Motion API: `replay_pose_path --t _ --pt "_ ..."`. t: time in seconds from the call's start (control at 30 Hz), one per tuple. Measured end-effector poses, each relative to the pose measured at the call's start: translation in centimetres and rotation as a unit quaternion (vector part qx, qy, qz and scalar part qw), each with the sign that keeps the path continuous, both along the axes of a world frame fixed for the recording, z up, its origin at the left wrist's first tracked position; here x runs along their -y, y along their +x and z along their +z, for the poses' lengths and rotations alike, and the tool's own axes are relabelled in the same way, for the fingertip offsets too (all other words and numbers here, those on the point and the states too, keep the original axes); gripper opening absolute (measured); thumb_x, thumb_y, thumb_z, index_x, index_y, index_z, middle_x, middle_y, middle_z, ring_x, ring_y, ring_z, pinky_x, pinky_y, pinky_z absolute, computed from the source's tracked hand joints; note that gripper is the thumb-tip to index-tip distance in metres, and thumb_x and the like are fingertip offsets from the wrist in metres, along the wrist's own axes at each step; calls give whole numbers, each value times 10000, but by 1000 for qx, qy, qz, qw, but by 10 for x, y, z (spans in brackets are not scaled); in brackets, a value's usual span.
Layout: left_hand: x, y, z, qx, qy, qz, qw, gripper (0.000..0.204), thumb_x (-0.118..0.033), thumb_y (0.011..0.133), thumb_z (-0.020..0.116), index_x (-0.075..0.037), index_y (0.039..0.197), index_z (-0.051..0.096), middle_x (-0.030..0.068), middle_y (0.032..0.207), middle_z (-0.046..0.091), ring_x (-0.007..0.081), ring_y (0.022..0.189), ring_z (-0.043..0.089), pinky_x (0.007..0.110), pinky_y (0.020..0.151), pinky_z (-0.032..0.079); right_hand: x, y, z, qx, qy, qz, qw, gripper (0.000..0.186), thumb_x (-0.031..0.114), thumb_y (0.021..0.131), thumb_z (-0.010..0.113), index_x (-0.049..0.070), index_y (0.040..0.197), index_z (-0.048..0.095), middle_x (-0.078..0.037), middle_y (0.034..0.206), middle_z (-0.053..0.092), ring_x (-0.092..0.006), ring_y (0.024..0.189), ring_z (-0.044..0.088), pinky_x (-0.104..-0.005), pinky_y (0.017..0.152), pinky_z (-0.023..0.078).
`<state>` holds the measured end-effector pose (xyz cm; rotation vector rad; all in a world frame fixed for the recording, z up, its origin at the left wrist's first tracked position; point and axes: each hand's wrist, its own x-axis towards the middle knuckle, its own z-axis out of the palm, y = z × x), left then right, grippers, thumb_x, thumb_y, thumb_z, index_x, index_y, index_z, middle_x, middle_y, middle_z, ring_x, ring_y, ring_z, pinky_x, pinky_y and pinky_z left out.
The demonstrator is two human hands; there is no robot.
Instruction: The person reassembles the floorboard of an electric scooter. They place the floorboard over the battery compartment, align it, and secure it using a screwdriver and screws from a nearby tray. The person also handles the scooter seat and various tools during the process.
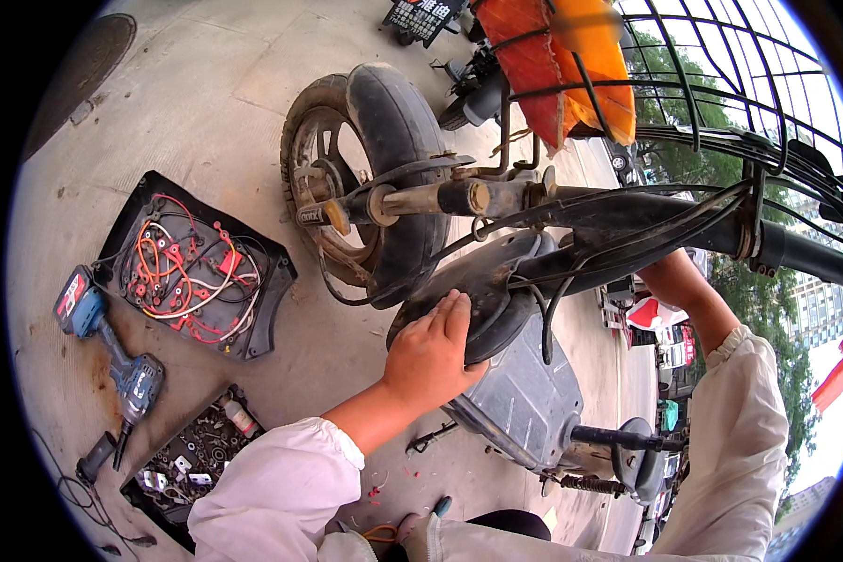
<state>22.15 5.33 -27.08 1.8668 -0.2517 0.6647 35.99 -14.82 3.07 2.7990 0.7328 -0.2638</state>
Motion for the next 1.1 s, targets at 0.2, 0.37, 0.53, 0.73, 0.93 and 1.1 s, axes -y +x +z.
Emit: replay_pose_path --t 0.2,0.37,0.53,0.73,0.93,1.1 --pt "5 1 1 -25 2 -36 999 746 -277 750 778 87 1332 487 307 1336 594 400 1189 644 429 984 545 -30 9 13 13 -194 -140 971 244 87 952 571 26 1153 694 -207 1137 715 -394 1092 656 -440 971 506" --pt "5 4 -2 17 16 14 1000 831 -279 706 850 63 1373 491 253 1106 698 387 924 716 435 823 581 -29 -12 11 32 -63 4 998 259 235 947 672 8 1067 713 -225 972 723 -389 941 699 -442 859 537" --pt "13 -1 4 -21 4 -8 1000 805 -249 694 863 24 1369 518 215 1032 717 389 901 713 433 803 566 -16 20 14 1 -54 -380 923 689 629 1004 501 -20 883 701 -117 795 608 -284 644 593 -432 561 508" --pt "8 -3 12 -42 -10 -6 999 736 -203 705 847 -23 1354 548 213 1032 719 401 916 712 445 815 559 -1 -9 10 59 -48 86 993 307 287 933 744 23 1006 605 -185 992 710 -364 953 688 -438 809 536" --pt "12 -2 8 -18 4 -13 1000 770 -166 693 837 23 1369 522 220 1088 708 403 938 709 442 826 565 -7 10 3 64 -49 -281 956 449 409 1008 630 -30 938 695 -176 850 721 -311 772 716 -417 725 553" --pt "4 -1 10 -31 15 3 999 748 -159 693 830 8 1361 535 222 1083 711 401 938 714 437 822 568 13 -5 1 55 -20 68 996 314 279 981 674 28 1144 580 -180 1091 670 -340 957 685 -421 838 533"
